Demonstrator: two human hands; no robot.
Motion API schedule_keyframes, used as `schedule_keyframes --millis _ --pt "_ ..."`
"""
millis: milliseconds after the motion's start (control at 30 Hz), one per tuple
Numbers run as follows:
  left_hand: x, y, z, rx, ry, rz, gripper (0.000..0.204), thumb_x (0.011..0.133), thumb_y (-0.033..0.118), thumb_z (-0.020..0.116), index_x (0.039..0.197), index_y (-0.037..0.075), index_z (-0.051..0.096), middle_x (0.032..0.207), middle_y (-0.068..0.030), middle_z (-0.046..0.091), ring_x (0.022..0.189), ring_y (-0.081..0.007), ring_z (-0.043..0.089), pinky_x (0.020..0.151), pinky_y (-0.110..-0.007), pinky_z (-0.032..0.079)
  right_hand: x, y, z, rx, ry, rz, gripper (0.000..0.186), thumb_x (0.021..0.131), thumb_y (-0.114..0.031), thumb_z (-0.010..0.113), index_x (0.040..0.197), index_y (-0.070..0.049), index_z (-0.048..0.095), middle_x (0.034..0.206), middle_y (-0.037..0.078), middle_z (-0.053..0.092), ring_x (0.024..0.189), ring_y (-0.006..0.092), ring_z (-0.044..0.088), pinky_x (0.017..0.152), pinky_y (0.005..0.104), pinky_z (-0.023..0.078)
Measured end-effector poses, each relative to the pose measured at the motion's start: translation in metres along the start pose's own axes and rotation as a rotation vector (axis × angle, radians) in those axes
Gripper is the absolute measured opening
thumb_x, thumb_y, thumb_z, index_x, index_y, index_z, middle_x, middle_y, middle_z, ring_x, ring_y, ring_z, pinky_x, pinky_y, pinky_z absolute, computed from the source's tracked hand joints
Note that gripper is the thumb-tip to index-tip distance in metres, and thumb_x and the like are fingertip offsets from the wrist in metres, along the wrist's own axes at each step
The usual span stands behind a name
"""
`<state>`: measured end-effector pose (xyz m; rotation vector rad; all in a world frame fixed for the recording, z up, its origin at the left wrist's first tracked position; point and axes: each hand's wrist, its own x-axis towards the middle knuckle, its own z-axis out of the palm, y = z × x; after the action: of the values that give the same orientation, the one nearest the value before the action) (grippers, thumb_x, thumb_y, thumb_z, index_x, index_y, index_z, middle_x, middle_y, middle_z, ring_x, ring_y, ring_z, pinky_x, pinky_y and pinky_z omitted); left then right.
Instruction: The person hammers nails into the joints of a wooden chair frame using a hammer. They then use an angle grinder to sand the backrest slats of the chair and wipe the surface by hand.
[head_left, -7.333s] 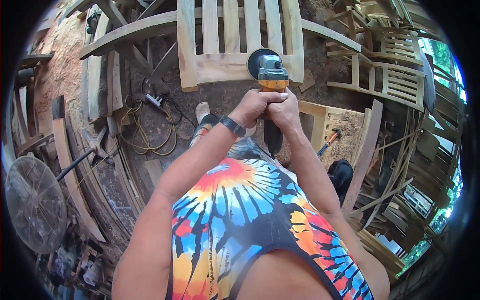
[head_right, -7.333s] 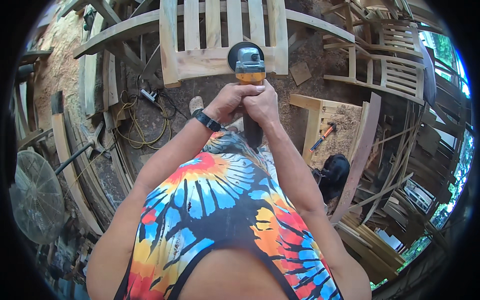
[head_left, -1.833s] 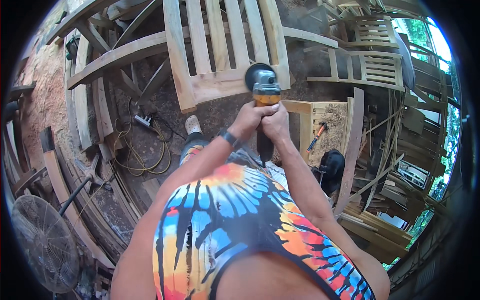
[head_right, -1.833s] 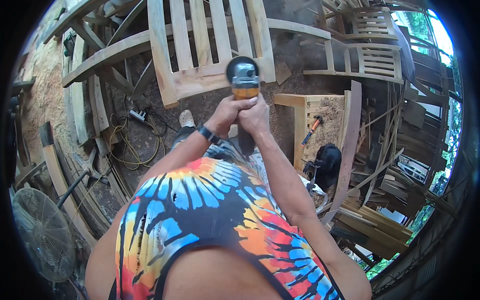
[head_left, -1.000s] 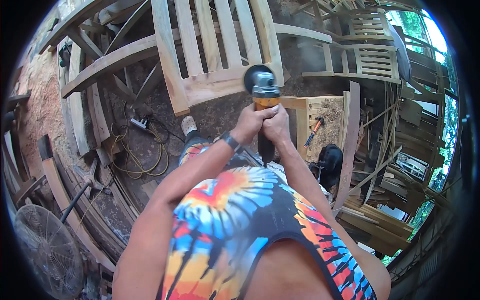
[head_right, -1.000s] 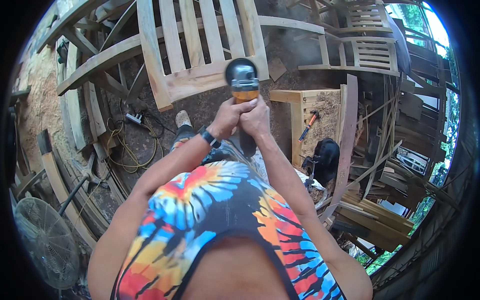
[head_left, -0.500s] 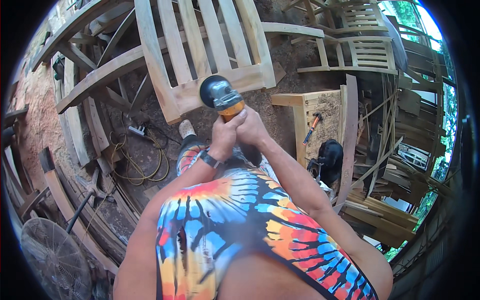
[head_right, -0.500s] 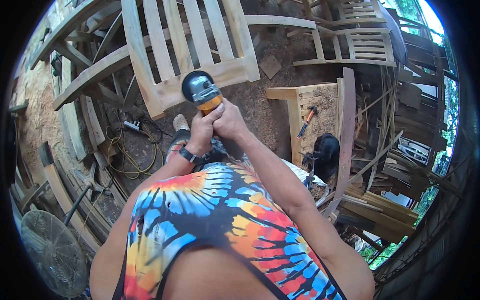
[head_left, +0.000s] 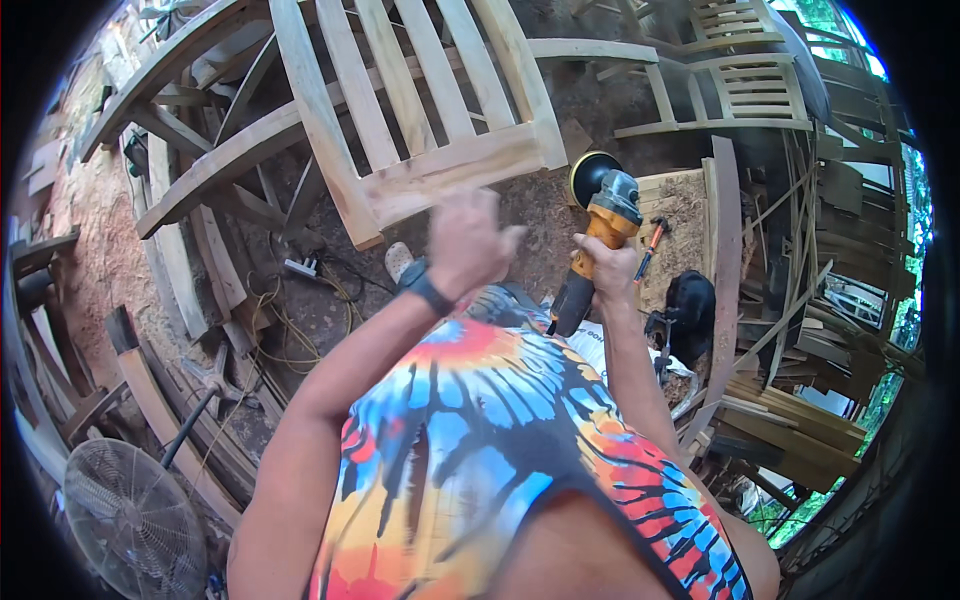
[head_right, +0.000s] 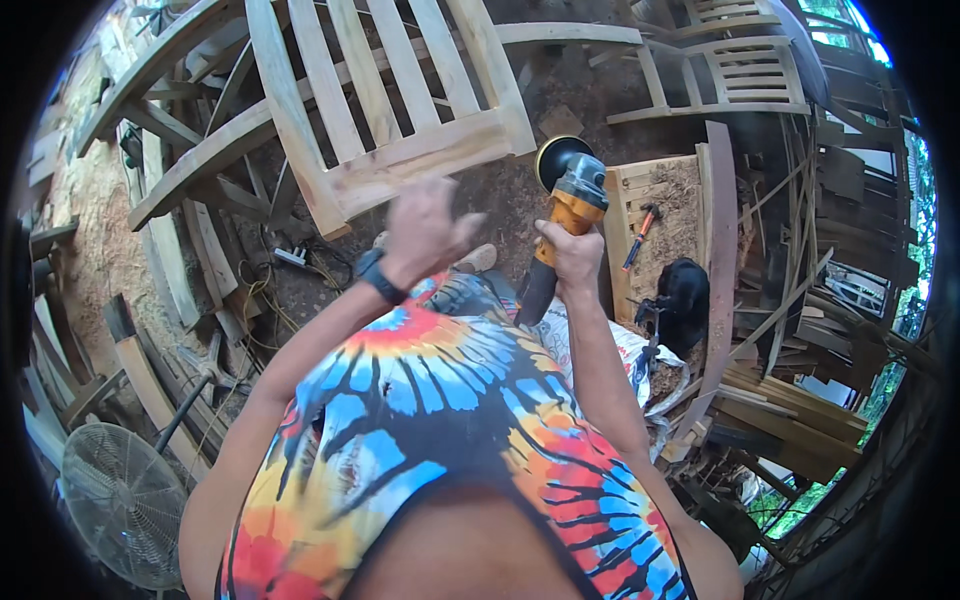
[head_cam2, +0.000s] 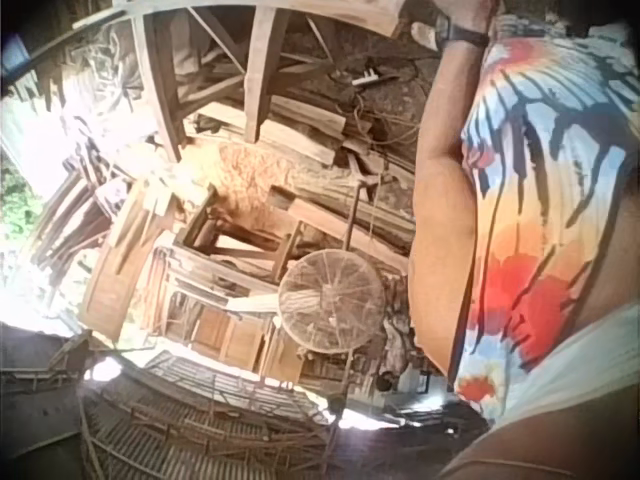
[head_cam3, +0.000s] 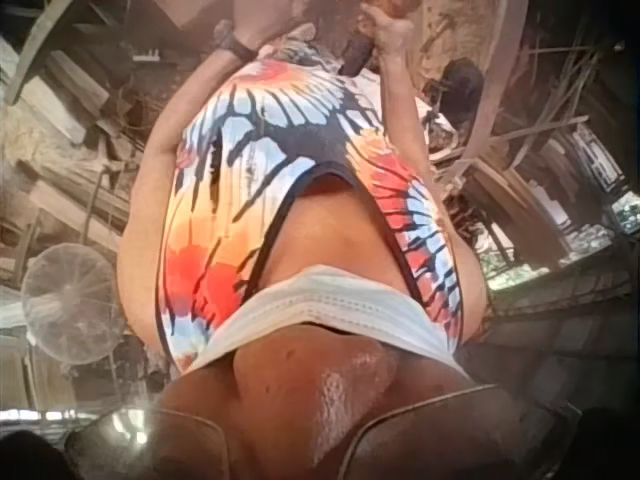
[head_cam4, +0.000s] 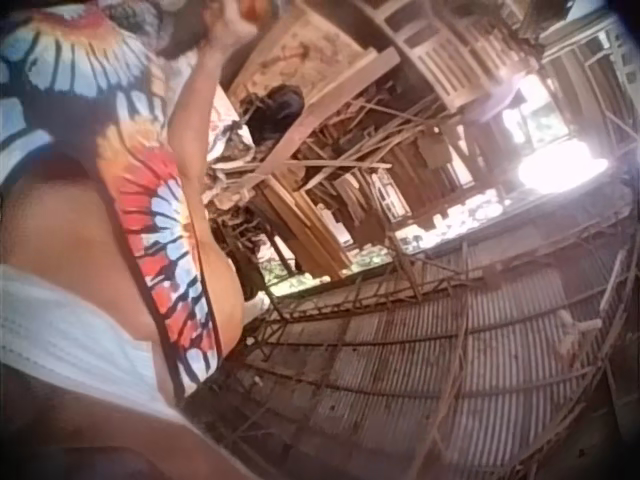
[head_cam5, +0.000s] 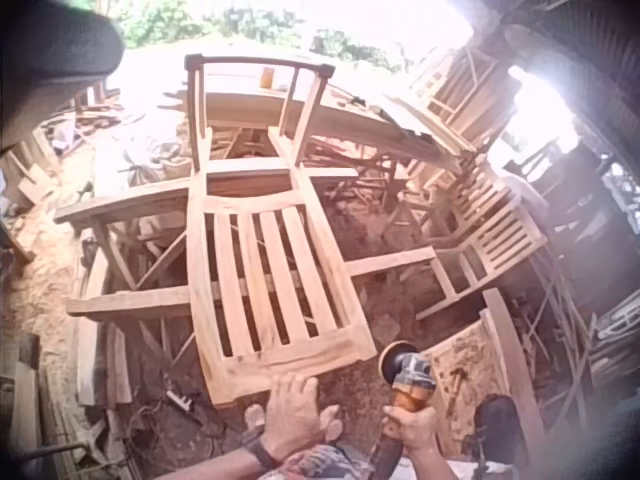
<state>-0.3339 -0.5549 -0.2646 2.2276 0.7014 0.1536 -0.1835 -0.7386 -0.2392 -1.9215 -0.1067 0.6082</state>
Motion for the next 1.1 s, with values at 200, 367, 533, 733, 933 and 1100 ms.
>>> schedule_keyframes --millis 200,367,533,733,933,1100 --pt "-0.044 -0.094 -0.006 0.57 0.164 -0.041 0.082 0.086 0.021 0.059 0.152 -0.016 0.028 0.164 -0.034 0.018 0.156 -0.0459 0.009 0.128 -0.052 0.004 -0.022 0.001 -0.007 0.139 -0.033 0.092 0.026 0.076 -0.006 0.081 0.096 0.001 0.065 0.079 0.005 0.067 0.063 0.0158 0.067 0.057 0.0294 0.053" --pt "-0.015 -0.091 0.041 0.52 0.262 -0.004 0.074 0.085 0.008 0.048 0.152 -0.017 0.027 0.163 -0.0359 0.018 0.155 -0.0476 0.011 0.128 -0.052 0.006 -0.026 -0.007 -0.005 0.084 -0.065 0.068 0.026 0.077 -0.006 0.079 0.097 0.002 0.065 0.079 0.006 0.067 0.063 0.0162 0.067 0.059 0.0295 0.054" --pt "0.031 -0.069 0.077 0.39 0.34 0.113 0.075 0.085 0.008 0.048 0.155 -0.012 0.027 0.165 -0.0321 0.018 0.156 -0.044 0.013 0.128 -0.051 0.008 -0.029 -0.006 -0.004 0.061 -0.07 -0.02 0.022 0.079 -0.009 0.077 0.095 0.001 0.067 0.079 0.007 0.068 0.065 0.0169 0.068 0.062 0.0302 0.054" --pt "0.001 -0.096 0.044 0.456 0.271 0.167 0.075 0.086 0.008 0.049 0.157 -0.006 0.027 0.168 -0.024 0.018 0.158 -0.0341 0.015 0.129 -0.048 0.01 -0.023 -0.013 0.003 -0.024 -0.181 -0.047 0.026 0.078 -0.008 0.079 0.098 0.001 0.066 0.082 0.007 0.069 0.067 0.0155 0.068 0.062 0.0301 0.055" --pt "-0.082 -0.044 -0.085 0.383 -0.227 -0.488 0.061 0.095 0.037 0.063 0.135 -0.008 0.055 0.127 -0.025 0.064 0.121 -0.0389 0.061 0.112 -0.051 0.039 -0.012 -0.022 0.046 -0.205 -0.454 -0.13 0.036 0.073 -0.016 0.083 0.1 0.003 0.067 0.085 0.007 0.071 0.071 0.0137 0.067 0.065 0.0308 0.055" --pt "-0.084 -0.02 -0.059 -0.73 -0.217 -0.488 0.083 0.096 0.054 0.063 0.137 -0.017 0.049 0.125 -0.0227 0.067 0.114 -0.0274 0.066 0.098 -0.037 0.049 -0.006 -0.024 0.111 -0.233 -0.647 -0.073 0.041 0.074 -0.02 0.082 0.106 0.002 0.067 0.089 0.008 0.072 0.076 0.0155 0.069 0.07 0.0325 0.057"
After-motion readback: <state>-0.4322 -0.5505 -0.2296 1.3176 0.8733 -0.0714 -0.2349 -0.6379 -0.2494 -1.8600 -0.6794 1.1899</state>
